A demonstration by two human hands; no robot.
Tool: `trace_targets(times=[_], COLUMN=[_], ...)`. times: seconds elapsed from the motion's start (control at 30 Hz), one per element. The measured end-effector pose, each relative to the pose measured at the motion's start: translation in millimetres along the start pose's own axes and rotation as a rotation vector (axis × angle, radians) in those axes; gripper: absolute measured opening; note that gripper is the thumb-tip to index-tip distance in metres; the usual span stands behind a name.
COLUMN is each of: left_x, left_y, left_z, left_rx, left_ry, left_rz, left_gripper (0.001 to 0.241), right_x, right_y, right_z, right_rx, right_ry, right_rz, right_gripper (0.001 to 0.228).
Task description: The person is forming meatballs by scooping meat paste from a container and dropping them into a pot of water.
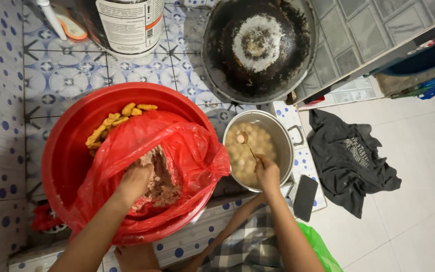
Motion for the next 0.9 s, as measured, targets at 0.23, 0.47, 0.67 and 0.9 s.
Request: trace_targets(times=[0.23, 0.47, 0.67, 0.9], left_x=[-21.9, 26.1, -33.0, -39.7], left_y=[20.6, -48.3, 35.4, 35.0], left_z=[4.5, 74.5, -49.8, -22.2], left_rx=[0.421, 0.514, -0.482, -1.567], left_ry=[0.036, -0.130, -0.026, 0.430], left_rz=[0.081, -0.055, -0.175, 0.012], left_gripper=[0.023, 0.024, 0.038, 0.018], right_x=[16.4, 13.1, 41.8, 23.6], right_y=[17.5, 19.6, 61.9, 44.1], right_z=[28.2, 15.3, 39.2, 30.9], right_rx=[-0.066, -0.103, -0.222, -0.170], right_ry=[0.086, 0.052, -0.033, 0.031], right_rz=[-0.061, 0.008, 0.066, 0.019], right_gripper=[0.026, 0.027, 0.026, 0.028])
Point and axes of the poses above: each hand's wrist, its own x-axis towards the middle knuckle, its own z-axis out of the palm, y = z × x, the point moved 2 cm from there along x, towards the middle knuckle, and after that the axes turned 14 degrees about z, right-handed, at the moved point
